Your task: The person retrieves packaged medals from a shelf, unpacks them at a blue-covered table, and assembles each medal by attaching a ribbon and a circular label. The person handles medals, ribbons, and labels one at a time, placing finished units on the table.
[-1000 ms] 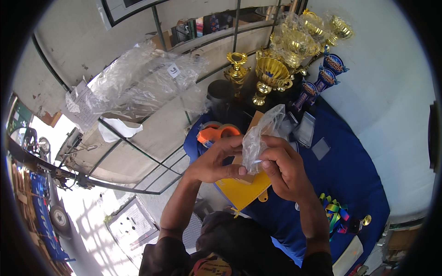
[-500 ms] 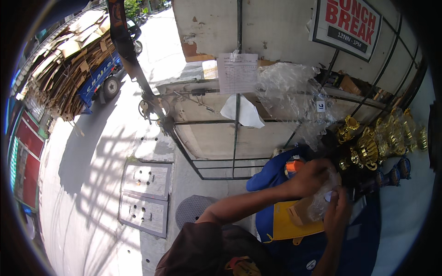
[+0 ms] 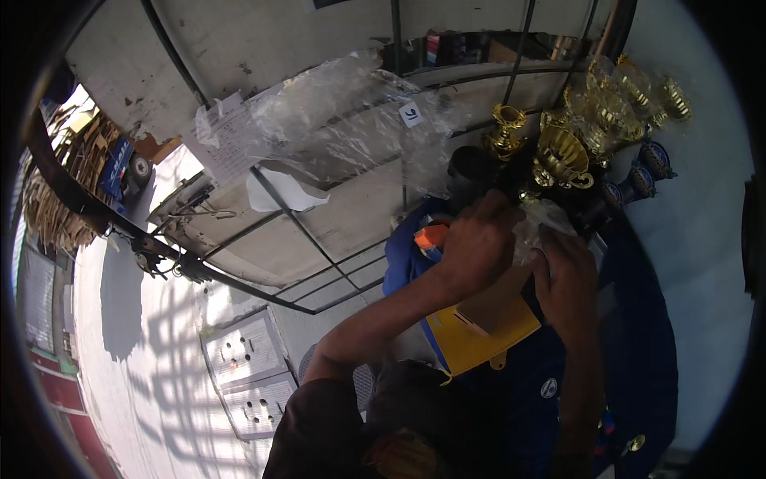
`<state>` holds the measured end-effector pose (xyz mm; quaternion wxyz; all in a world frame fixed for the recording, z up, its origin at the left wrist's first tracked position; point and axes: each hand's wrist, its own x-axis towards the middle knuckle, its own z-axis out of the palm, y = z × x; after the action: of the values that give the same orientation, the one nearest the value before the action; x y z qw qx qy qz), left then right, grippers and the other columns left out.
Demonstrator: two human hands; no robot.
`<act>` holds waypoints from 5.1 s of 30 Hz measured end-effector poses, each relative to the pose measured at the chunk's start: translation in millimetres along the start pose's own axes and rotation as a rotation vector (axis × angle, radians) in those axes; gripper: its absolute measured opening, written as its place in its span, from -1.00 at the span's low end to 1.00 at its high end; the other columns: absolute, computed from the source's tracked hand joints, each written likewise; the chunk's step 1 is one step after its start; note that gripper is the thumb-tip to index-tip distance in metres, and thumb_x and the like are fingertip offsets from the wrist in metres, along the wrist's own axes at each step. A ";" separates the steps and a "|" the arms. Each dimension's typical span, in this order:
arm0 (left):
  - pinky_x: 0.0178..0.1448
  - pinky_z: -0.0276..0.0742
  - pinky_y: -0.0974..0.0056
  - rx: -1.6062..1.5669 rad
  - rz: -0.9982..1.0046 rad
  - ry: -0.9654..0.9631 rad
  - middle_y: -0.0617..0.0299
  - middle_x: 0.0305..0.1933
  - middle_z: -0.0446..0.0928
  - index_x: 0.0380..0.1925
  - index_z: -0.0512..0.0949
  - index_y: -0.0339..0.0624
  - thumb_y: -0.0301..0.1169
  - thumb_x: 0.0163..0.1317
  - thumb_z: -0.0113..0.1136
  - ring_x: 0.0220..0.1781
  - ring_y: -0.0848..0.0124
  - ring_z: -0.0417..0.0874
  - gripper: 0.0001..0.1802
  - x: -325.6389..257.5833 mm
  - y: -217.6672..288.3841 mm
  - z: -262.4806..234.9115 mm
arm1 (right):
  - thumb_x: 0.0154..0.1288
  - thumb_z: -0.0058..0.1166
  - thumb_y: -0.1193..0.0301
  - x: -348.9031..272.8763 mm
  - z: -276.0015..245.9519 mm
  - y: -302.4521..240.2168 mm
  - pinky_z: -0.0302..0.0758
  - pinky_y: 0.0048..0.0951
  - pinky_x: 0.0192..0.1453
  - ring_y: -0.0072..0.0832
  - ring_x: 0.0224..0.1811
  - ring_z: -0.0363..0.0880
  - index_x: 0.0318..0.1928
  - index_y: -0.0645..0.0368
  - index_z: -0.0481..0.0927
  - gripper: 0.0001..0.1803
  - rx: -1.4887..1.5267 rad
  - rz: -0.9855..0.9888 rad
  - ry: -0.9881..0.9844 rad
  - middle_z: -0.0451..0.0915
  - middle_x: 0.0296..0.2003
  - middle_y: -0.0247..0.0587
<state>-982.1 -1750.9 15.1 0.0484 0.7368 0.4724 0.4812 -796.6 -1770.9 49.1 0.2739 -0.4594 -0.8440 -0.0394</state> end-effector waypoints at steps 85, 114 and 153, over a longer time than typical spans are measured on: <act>-0.20 0.55 0.23 -0.672 0.044 -1.095 0.07 -0.28 0.67 -0.15 0.70 -0.28 -0.52 0.31 0.35 -0.32 0.25 0.71 -0.86 -160.0 267.8 136.5 | 0.41 0.04 0.54 -470.1 -321.2 93.1 0.65 -0.46 -0.25 -0.52 -0.40 0.72 0.03 0.36 0.69 -0.73 0.751 1.085 -0.261 0.74 -0.31 -0.14; 0.05 0.70 0.15 -1.527 -0.286 -1.127 0.13 -0.35 0.71 -0.07 0.61 -0.28 -0.39 0.08 0.63 -0.16 0.22 0.82 -0.54 -94.4 236.6 123.2 | 0.27 0.36 0.33 -120.7 -432.4 64.8 0.29 -0.65 -0.76 -0.68 -0.77 0.40 -0.24 0.26 0.55 -0.71 0.459 0.254 -0.397 0.56 -0.50 -0.26; -0.58 -0.15 0.45 -1.530 -0.195 -0.826 0.56 -0.65 0.10 -0.33 0.52 -0.07 -0.19 0.53 0.20 -0.67 0.72 0.00 -0.74 46.4 352.4 84.6 | 0.37 0.21 0.64 -178.0 -388.4 78.7 0.53 -0.65 -0.48 -0.63 -0.50 0.69 -0.27 0.25 0.56 -0.91 0.005 0.045 0.102 0.63 -0.52 -0.29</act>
<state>-685.1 -1877.4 186.2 0.7377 0.5741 0.0254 0.3543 -492.3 -1983.4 274.7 0.3185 -0.4750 -0.8185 -0.0542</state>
